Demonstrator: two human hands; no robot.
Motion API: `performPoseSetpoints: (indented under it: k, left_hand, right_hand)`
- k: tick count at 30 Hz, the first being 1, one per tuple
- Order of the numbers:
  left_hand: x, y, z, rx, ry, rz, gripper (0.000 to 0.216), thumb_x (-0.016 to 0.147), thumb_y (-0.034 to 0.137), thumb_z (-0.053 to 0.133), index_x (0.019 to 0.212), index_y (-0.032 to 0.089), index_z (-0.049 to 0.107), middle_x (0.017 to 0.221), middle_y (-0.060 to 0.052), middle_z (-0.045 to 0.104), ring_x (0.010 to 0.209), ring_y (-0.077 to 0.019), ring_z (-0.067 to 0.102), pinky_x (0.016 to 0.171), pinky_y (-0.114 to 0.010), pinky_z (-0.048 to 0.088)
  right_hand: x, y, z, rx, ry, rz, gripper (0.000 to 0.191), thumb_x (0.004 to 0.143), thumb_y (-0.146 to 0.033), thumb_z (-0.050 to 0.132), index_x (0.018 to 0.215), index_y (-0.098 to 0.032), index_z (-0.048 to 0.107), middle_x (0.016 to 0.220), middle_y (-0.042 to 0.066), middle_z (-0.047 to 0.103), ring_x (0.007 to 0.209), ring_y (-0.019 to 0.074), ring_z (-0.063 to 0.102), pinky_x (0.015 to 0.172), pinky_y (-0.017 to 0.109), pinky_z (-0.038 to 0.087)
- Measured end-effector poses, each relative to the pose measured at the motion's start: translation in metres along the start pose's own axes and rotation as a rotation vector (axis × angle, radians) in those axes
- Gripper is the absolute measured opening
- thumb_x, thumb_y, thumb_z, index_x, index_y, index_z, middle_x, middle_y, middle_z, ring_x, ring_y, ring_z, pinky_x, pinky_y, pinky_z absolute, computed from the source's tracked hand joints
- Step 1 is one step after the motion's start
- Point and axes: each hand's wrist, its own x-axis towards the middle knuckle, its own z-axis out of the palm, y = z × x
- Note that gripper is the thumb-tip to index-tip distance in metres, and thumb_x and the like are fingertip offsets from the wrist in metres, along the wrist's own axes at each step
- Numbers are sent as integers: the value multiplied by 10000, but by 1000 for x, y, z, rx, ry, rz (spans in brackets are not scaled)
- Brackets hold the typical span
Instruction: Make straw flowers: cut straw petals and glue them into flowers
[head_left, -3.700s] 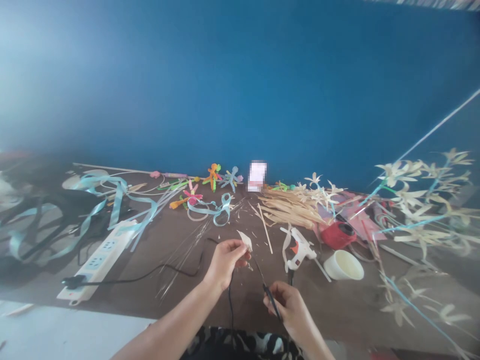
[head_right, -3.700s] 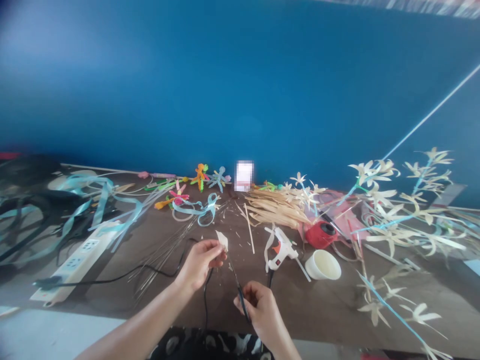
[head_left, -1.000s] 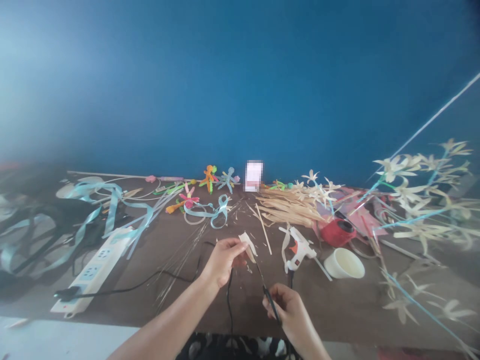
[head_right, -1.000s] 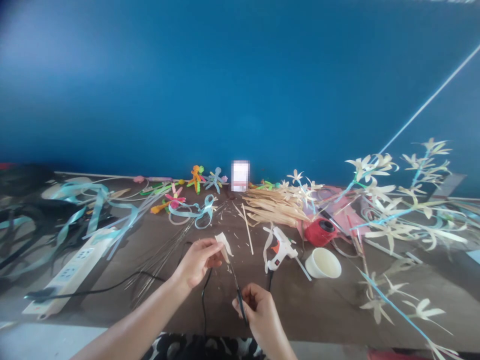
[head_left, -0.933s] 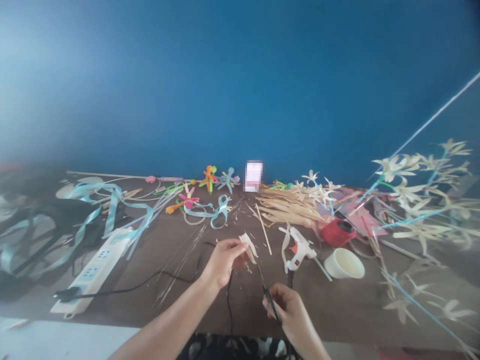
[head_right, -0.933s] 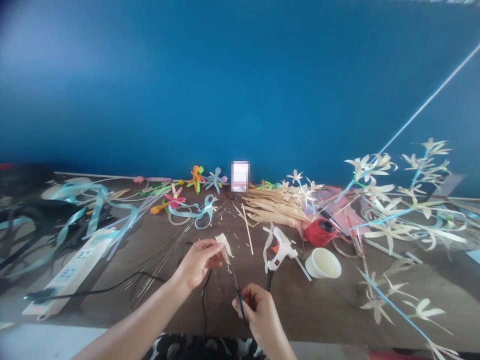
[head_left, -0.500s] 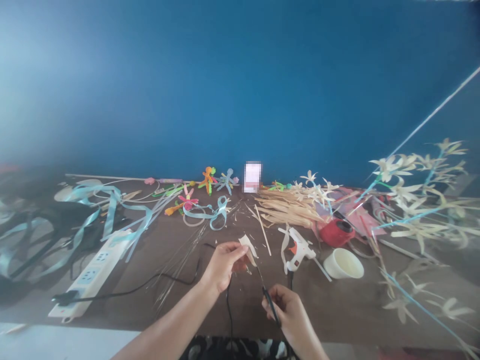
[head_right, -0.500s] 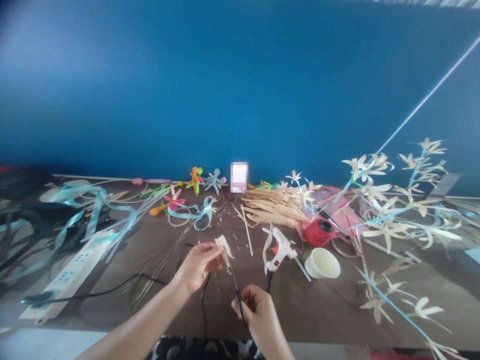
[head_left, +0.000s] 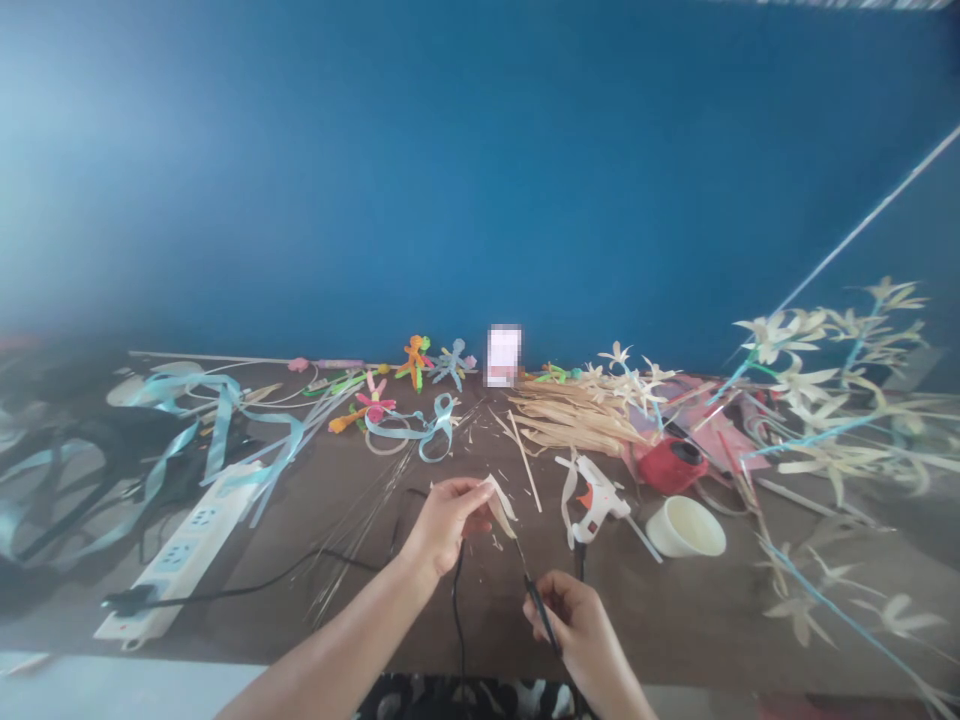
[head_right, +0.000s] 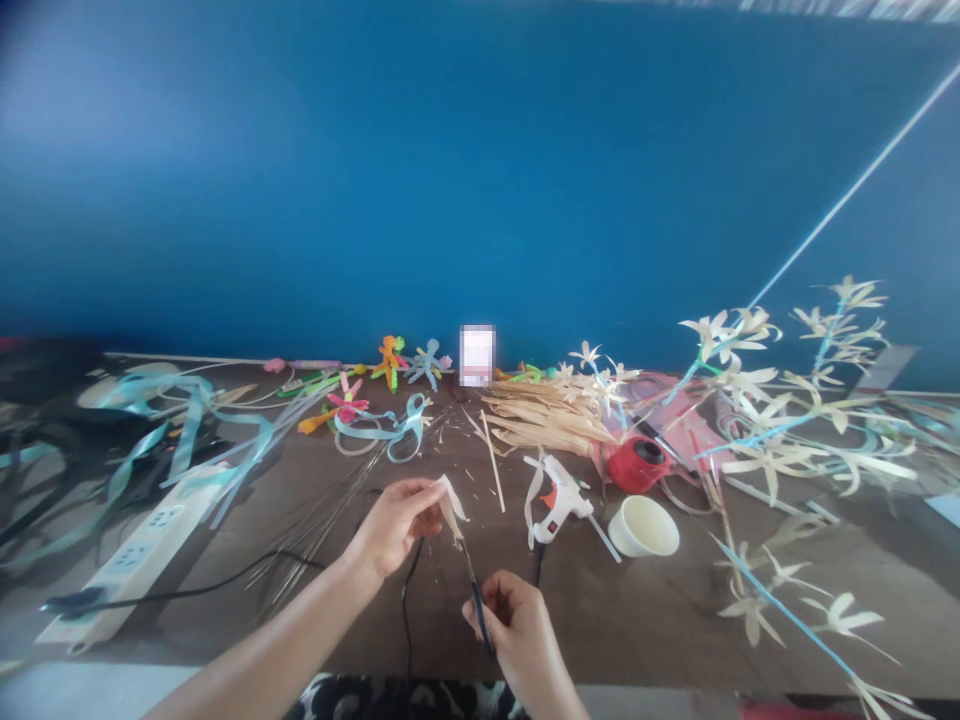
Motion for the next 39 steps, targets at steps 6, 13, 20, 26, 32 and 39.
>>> performPoseSetpoints:
  k: [6, 13, 20, 26, 32, 39]
  left_hand:
    - [-3, -5, 1, -32, 11, 13, 258, 583, 349, 666, 699, 123, 626, 612, -23, 603, 557, -103, 533, 481, -197, 420]
    - [-4, -6, 1, -34, -4, 8, 264, 581, 360, 661, 694, 123, 627, 626, -28, 607, 563, -108, 531, 471, -197, 409]
    - [-6, -5, 3, -20, -1, 10, 277, 582, 372, 656, 697, 121, 628, 624, -30, 611, 564, -110, 538, 469, -195, 407]
    - [-6, -6, 3, -2, -14, 8, 290, 589, 384, 646, 694, 115, 629, 638, -43, 620, 570, -117, 547, 464, -194, 401]
    - [-6, -9, 2, -16, -4, 23, 287, 605, 374, 639, 725, 114, 622, 666, -49, 616, 587, -120, 548, 469, -194, 412]
    - [-6, -10, 3, -26, -10, 28, 279, 602, 373, 642, 724, 123, 623, 675, -42, 625, 593, -125, 552, 459, -196, 415]
  right_hand:
    - [1, 5, 0, 11, 10, -11, 246, 649, -335, 592, 578, -156, 439, 467, -44, 459, 426, 68, 397, 424, 175, 285]
    - [-1, 1, 1, 51, 6, -3, 275, 617, -348, 615, 559, -160, 423, 459, -47, 459, 415, 64, 388, 421, 173, 284]
    - [-3, -5, 1, 36, 5, 26, 304, 587, -383, 634, 547, -161, 430, 440, -52, 441, 414, 67, 393, 424, 175, 290]
    - [-2, 1, 1, 83, -29, -2, 311, 602, -397, 626, 561, -161, 428, 455, -53, 435, 410, 60, 366, 427, 178, 294]
    - [-2, -2, 3, 64, 18, 0, 306, 593, -388, 636, 547, -158, 440, 457, -41, 464, 421, 69, 401, 428, 177, 300]
    - [-5, -11, 5, 23, 53, 9, 389, 538, -504, 635, 524, -161, 453, 438, -30, 467, 411, 82, 424, 425, 187, 336]
